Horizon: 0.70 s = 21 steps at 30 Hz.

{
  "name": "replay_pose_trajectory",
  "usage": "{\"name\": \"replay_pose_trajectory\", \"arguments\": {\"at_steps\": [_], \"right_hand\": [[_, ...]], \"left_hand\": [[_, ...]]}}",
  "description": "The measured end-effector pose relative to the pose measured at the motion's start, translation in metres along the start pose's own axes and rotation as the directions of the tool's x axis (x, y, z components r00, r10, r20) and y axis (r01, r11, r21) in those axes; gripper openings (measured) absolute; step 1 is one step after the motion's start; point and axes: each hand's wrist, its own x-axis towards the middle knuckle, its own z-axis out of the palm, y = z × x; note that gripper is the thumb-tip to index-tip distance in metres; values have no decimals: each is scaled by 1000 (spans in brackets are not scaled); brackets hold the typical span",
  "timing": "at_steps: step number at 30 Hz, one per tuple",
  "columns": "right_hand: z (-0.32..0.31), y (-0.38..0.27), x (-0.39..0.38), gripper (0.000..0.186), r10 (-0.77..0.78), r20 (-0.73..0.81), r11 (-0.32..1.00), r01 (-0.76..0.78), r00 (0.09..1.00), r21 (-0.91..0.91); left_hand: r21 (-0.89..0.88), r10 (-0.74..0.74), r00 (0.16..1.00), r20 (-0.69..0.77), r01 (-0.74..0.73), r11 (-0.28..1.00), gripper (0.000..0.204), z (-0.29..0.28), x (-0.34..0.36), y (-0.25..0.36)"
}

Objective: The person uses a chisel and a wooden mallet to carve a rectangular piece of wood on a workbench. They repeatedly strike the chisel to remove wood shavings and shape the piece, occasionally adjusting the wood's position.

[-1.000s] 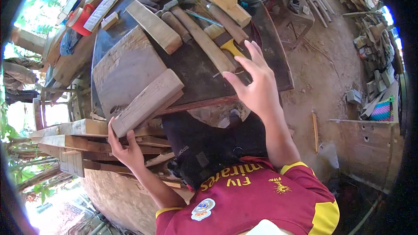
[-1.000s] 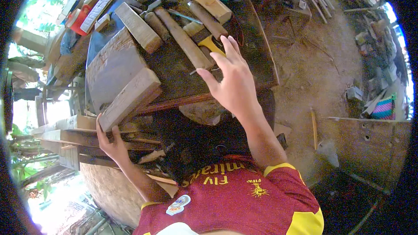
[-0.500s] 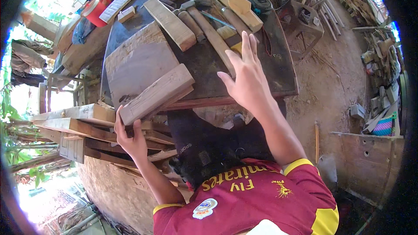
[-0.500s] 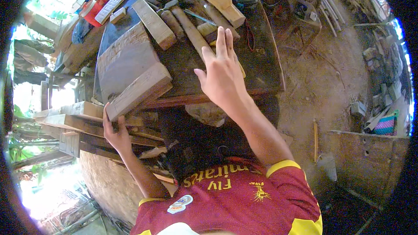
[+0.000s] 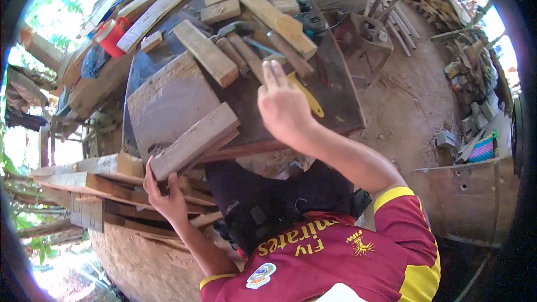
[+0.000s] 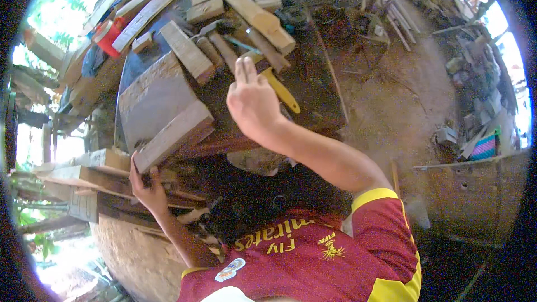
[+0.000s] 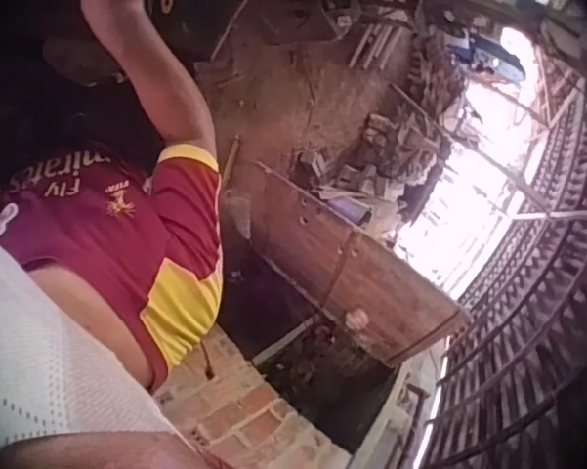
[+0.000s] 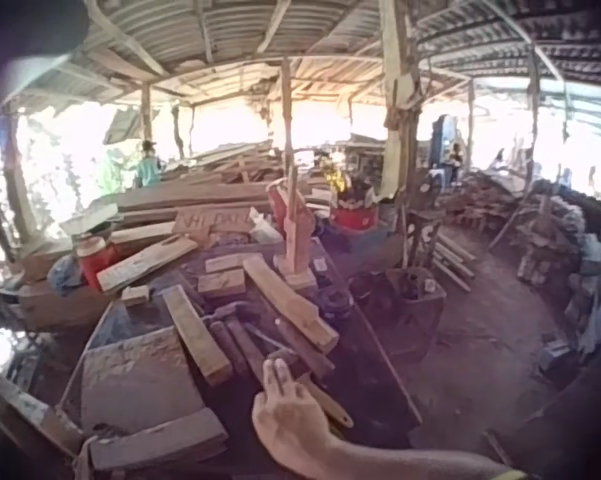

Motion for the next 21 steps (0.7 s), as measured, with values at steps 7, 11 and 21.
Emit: {"name": "replay_pose_trajectory", "arguments": {"at_steps": [7, 11, 21], "right_hand": [[0, -8, 14, 23, 50, 72, 997, -45, 996, -65], [4, -18, 17, 25, 115, 74, 981, -101, 991, -164], [-5, -9, 14, 31, 129, 54, 992, -128, 990, -24]], "left_hand": [[3, 23, 1000, 9, -23, 1000, 56, 2, 0, -5], [-44, 4, 1000, -3, -5, 999, 52, 1, 0, 0], [85, 57, 990, -126, -47, 995, 56, -1, -5, 20]]}}
